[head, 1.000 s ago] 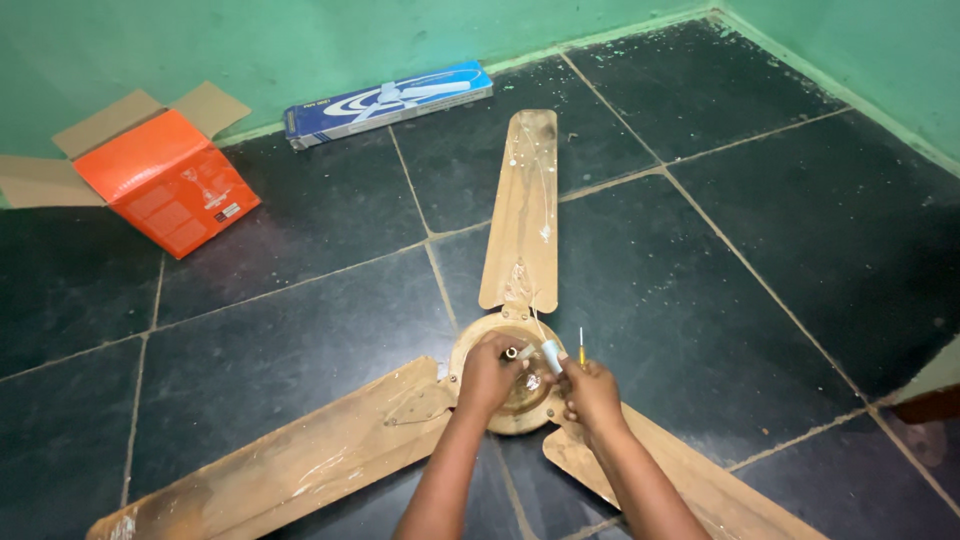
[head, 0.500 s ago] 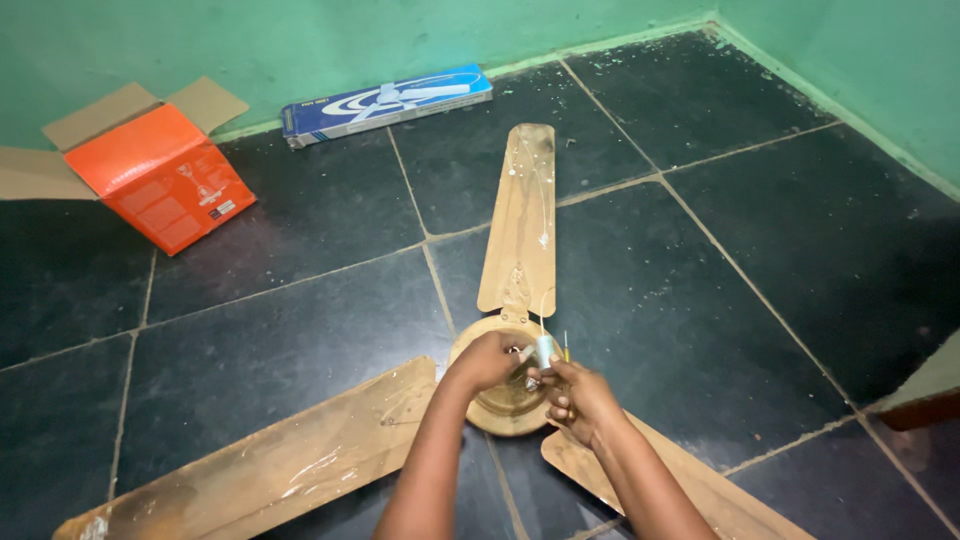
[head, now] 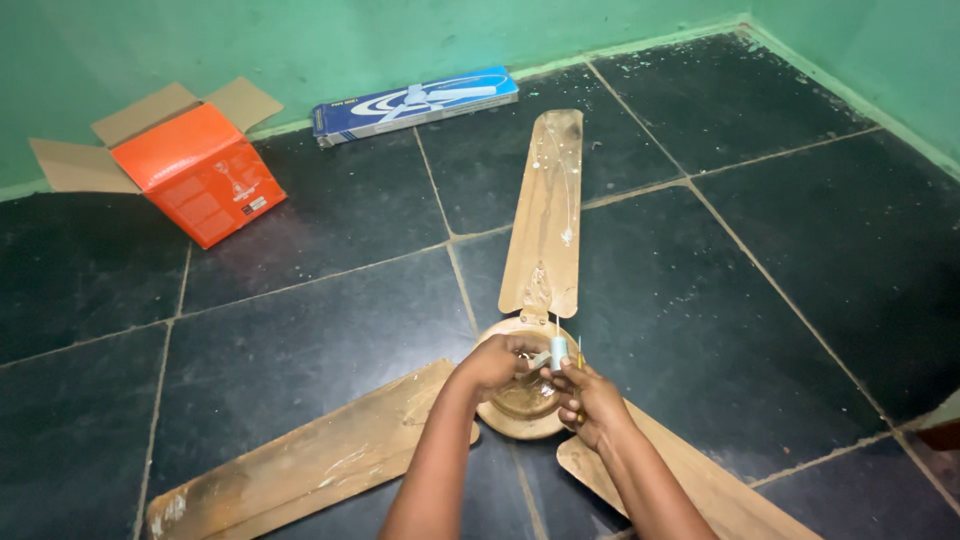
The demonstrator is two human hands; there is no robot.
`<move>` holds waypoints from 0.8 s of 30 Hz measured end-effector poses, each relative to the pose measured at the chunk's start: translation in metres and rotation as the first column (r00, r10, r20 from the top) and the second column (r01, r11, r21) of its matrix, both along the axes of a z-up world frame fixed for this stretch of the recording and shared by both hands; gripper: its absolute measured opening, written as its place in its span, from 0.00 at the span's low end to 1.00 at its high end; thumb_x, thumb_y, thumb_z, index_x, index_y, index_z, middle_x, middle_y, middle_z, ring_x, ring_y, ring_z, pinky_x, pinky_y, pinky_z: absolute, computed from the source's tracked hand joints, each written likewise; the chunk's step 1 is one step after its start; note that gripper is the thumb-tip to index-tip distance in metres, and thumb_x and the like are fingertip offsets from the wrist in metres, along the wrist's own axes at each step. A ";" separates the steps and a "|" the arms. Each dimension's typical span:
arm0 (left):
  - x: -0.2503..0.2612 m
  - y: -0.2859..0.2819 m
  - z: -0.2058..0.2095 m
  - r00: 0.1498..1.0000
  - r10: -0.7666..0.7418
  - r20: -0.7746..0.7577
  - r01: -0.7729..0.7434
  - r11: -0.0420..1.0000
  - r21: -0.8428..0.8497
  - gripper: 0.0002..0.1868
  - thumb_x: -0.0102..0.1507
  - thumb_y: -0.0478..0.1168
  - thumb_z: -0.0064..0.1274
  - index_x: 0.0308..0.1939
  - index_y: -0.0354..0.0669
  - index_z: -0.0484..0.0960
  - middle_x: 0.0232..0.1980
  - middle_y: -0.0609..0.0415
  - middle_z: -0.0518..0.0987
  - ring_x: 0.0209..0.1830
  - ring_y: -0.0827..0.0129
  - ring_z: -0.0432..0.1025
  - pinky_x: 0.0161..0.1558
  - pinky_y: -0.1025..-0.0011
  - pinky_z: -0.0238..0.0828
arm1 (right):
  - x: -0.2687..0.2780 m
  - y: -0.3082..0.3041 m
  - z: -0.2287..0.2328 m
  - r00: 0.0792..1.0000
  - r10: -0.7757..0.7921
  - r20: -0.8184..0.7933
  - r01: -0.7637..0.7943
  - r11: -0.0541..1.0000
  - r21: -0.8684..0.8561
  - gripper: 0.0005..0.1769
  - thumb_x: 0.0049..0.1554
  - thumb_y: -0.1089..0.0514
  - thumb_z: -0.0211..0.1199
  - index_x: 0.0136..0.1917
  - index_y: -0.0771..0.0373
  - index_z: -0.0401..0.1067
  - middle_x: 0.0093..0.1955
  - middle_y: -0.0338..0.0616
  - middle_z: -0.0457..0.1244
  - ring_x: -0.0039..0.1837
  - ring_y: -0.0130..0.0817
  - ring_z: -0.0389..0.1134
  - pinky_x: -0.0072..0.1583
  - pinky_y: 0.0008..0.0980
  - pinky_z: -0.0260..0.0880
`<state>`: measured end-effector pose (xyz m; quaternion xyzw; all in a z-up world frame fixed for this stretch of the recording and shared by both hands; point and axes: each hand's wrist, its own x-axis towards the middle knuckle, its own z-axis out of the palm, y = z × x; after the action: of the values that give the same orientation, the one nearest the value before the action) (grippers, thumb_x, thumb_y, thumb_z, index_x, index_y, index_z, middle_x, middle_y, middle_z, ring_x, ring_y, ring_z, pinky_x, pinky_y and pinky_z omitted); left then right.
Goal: The person works on the central hub of a ceiling fan lying on the floor. They use a screwdriver to loosen screws and a small brush to clean the internal components, then insert a cylindrical capacitor and connect wires.
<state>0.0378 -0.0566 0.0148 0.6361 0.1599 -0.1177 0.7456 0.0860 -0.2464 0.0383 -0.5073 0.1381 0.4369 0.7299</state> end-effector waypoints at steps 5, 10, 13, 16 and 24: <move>-0.011 0.000 -0.003 0.997 0.035 -0.067 -0.041 0.995 -0.090 0.21 0.62 0.25 0.47 0.58 0.38 0.81 0.51 0.52 0.82 0.49 0.67 0.76 0.48 0.70 0.72 | 0.001 0.003 0.001 1.000 -0.004 0.023 0.007 0.986 -0.167 0.10 0.62 0.53 0.58 0.52 0.60 0.63 0.43 0.40 0.69 0.24 0.21 0.46 0.27 0.25 0.45; -0.014 -0.010 -0.002 0.997 -0.001 0.076 0.002 1.000 -0.009 0.16 0.64 0.30 0.51 0.55 0.37 0.84 0.52 0.54 0.84 0.51 0.70 0.78 0.54 0.74 0.74 | 0.004 -0.004 -0.010 0.995 -0.004 0.098 0.015 0.993 -0.115 0.09 0.62 0.56 0.60 0.51 0.62 0.66 0.41 0.43 0.69 0.24 0.20 0.46 0.27 0.25 0.46; -0.016 -0.019 0.003 0.989 -0.003 0.148 -0.027 0.980 0.199 0.14 0.64 0.33 0.53 0.53 0.36 0.85 0.51 0.54 0.85 0.50 0.73 0.78 0.54 0.74 0.72 | 0.000 -0.006 -0.013 0.991 -0.078 0.112 0.088 0.992 -0.088 0.10 0.62 0.54 0.59 0.52 0.63 0.67 0.40 0.43 0.69 0.24 0.20 0.47 0.27 0.24 0.46; -0.015 -0.025 0.009 0.992 0.042 0.116 -0.068 0.972 0.224 0.14 0.66 0.36 0.53 0.53 0.37 0.85 0.49 0.54 0.85 0.48 0.73 0.77 0.53 0.72 0.73 | -0.011 -0.014 -0.010 0.978 -0.119 0.170 0.143 0.980 -0.137 0.14 0.62 0.52 0.60 0.52 0.66 0.68 0.39 0.44 0.67 0.24 0.21 0.47 0.27 0.26 0.48; -0.015 -0.026 0.006 0.975 0.153 0.159 -0.196 0.931 0.307 0.15 0.66 0.42 0.54 0.52 0.38 0.86 0.47 0.53 0.86 0.45 0.72 0.78 0.50 0.71 0.74 | -0.045 -0.023 0.006 0.961 -0.137 0.240 0.184 0.965 -0.185 0.17 0.59 0.53 0.62 0.51 0.68 0.65 0.43 0.47 0.68 0.26 0.21 0.51 0.28 0.26 0.48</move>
<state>0.0229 -0.0821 0.0206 0.7384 0.1831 0.0190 0.6488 0.0411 -0.2694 0.0438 -0.6133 0.1397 0.2991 0.7175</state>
